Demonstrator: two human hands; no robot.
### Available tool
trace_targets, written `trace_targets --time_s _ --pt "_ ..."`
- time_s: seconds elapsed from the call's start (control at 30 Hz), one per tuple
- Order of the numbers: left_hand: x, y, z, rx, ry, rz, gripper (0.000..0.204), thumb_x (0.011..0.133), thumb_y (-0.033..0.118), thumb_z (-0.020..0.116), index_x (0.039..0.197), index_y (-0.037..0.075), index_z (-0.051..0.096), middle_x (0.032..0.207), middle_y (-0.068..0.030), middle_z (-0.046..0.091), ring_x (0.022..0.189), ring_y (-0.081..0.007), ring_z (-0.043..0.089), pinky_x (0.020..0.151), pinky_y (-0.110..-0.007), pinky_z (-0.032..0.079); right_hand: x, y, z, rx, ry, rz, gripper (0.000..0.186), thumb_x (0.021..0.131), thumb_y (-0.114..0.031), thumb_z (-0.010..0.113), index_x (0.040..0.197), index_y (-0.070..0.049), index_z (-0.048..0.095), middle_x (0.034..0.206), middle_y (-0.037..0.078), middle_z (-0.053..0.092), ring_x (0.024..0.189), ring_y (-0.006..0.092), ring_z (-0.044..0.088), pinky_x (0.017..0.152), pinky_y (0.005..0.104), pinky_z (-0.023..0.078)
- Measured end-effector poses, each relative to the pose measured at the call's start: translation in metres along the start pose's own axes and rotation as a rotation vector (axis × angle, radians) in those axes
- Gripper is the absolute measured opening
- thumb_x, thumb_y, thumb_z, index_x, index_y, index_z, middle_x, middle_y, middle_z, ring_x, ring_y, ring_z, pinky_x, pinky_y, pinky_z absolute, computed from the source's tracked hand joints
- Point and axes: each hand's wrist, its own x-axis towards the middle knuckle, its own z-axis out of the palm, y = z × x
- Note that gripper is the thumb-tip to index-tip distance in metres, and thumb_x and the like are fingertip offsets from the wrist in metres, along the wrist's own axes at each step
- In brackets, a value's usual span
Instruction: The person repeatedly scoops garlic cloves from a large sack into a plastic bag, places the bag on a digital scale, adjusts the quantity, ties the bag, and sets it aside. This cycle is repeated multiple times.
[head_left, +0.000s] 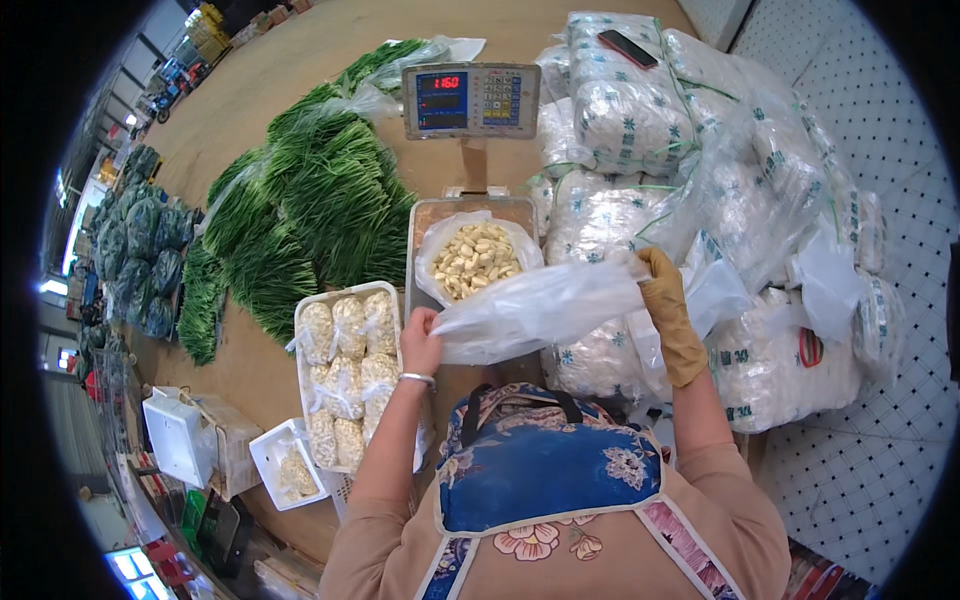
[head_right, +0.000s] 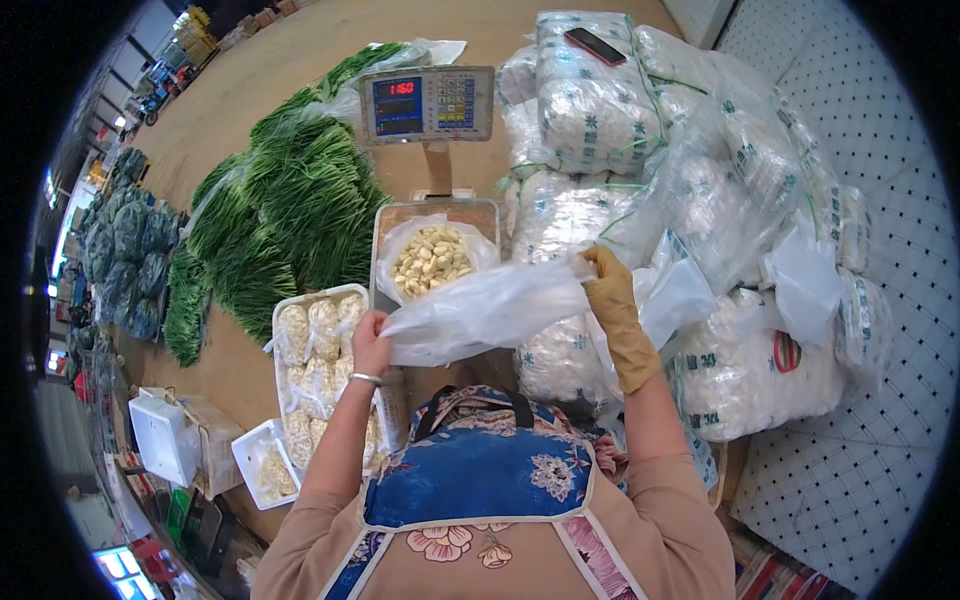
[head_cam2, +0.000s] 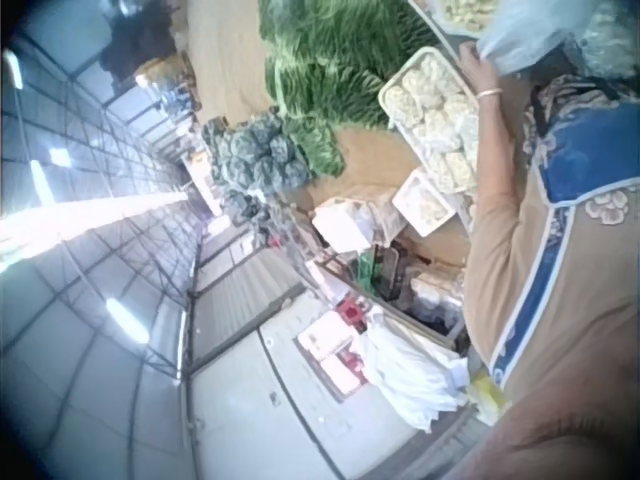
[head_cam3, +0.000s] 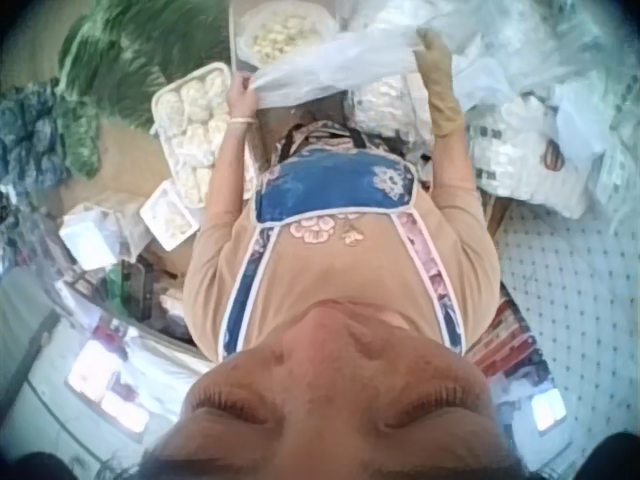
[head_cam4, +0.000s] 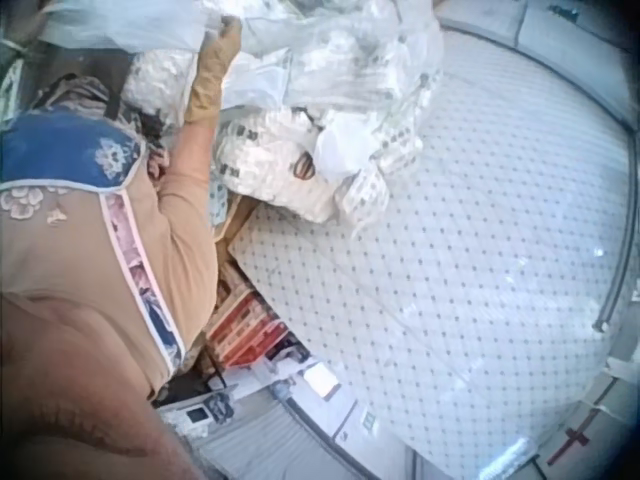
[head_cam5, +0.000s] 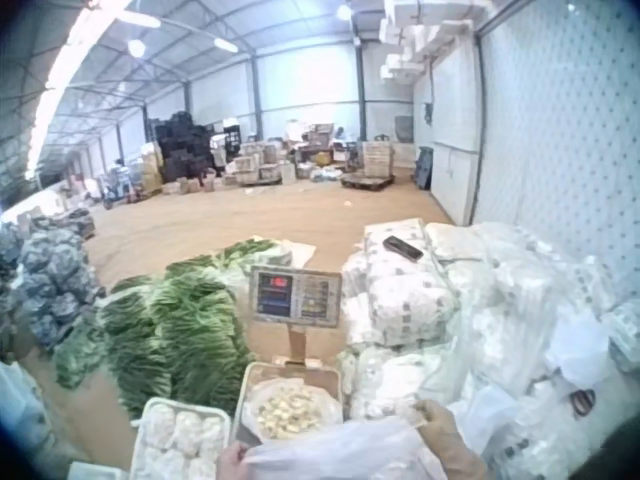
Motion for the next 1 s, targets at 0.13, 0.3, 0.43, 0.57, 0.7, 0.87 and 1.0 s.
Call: trace_targets --time_s 0.13,0.3,0.43,0.57,0.7,0.87,1.0 --pt "-0.014 0.114 0.014 0.224 0.230 0.780 0.066 0.061 0.012 0.066 0.118 0.003 0.035 0.110 -0.0161 0.046 0.101 -0.0303 0.044 0.082 -0.038 0.037 0.001 -0.080 -0.001 -0.293 0.031 -0.249 0.028 0.072 -0.025 0.063 0.089 -0.004 0.055 0.068 0.005 0.052 0.062 0.0137 0.048 0.057 0.0244 0.041" --pt "0.050 0.179 0.076 0.020 0.130 0.909 0.042 0.061 0.000 0.054 0.102 0.009 0.047 0.099 -0.0135 0.050 0.084 -0.0335 0.052 0.068 -0.038 0.044 0.016 -0.088 -0.015 -0.823 0.056 -0.797 0.037 0.067 -0.023 0.063 0.097 -0.005 0.052 0.080 0.013 0.054 0.073 0.0273 0.055 0.060 0.0344 0.045" --pt "0.085 0.191 0.086 0.053 0.316 0.870 0.030 0.063 -0.006 0.043 0.088 0.009 0.048 0.087 -0.0115 0.050 0.072 -0.0337 0.052 0.059 -0.039 0.043 0.072 0.008 -0.102 -1.201 0.141 -0.394 0.044 0.068 -0.017 0.059 0.108 -0.003 0.046 0.095 0.016 0.051 0.086 0.0327 0.051 0.074 0.0369 0.042" --pt "0.097 0.172 0.119 0.047 0.294 0.722 0.031 0.065 -0.004 0.043 0.093 0.009 0.045 0.090 -0.0127 0.048 0.075 -0.0356 0.051 0.061 -0.042 0.043 0.074 0.028 -0.142 -1.059 0.253 -0.166 0.055 0.067 -0.021 0.062 0.115 -0.002 0.041 0.105 0.019 0.048 0.097 0.0340 0.046 0.085 0.0375 0.037" --pt "0.092 0.156 0.164 0.122 0.104 0.490 0.038 0.067 0.002 0.048 0.103 0.008 0.037 0.100 -0.0171 0.042 0.082 -0.0383 0.050 0.066 -0.045 0.042 0.063 0.026 -0.102 -1.271 0.256 -0.134 0.069 0.066 -0.026 0.064 0.123 -0.002 0.034 0.115 0.019 0.042 0.109 0.0327 0.037 0.091 0.0390 0.030" --pt "0.085 0.144 0.189 0.100 -0.008 0.336 0.055 0.067 0.013 0.058 0.114 0.005 0.030 0.111 -0.0209 0.037 0.096 -0.0384 0.044 0.078 -0.042 0.040 0.057 0.022 -0.039 -0.700 0.095 -0.796 0.039 0.073 -0.014 0.053 0.111 -0.003 0.047 0.102 0.016 0.051 0.097 0.0288 0.047 0.083 0.0373 0.037" --pt "0.084 0.136 0.195 0.163 -0.079 0.380 0.079 0.064 0.023 0.065 0.126 0.005 0.019 0.124 -0.0234 0.027 0.112 -0.0390 0.031 0.090 -0.042 0.032 0.053 0.089 -0.007 -0.705 -0.221 -0.459 0.024 0.076 -0.011 0.051 0.098 -0.002 0.053 0.093 0.015 0.055 0.089 0.0295 0.051 0.080 0.0350 0.039"
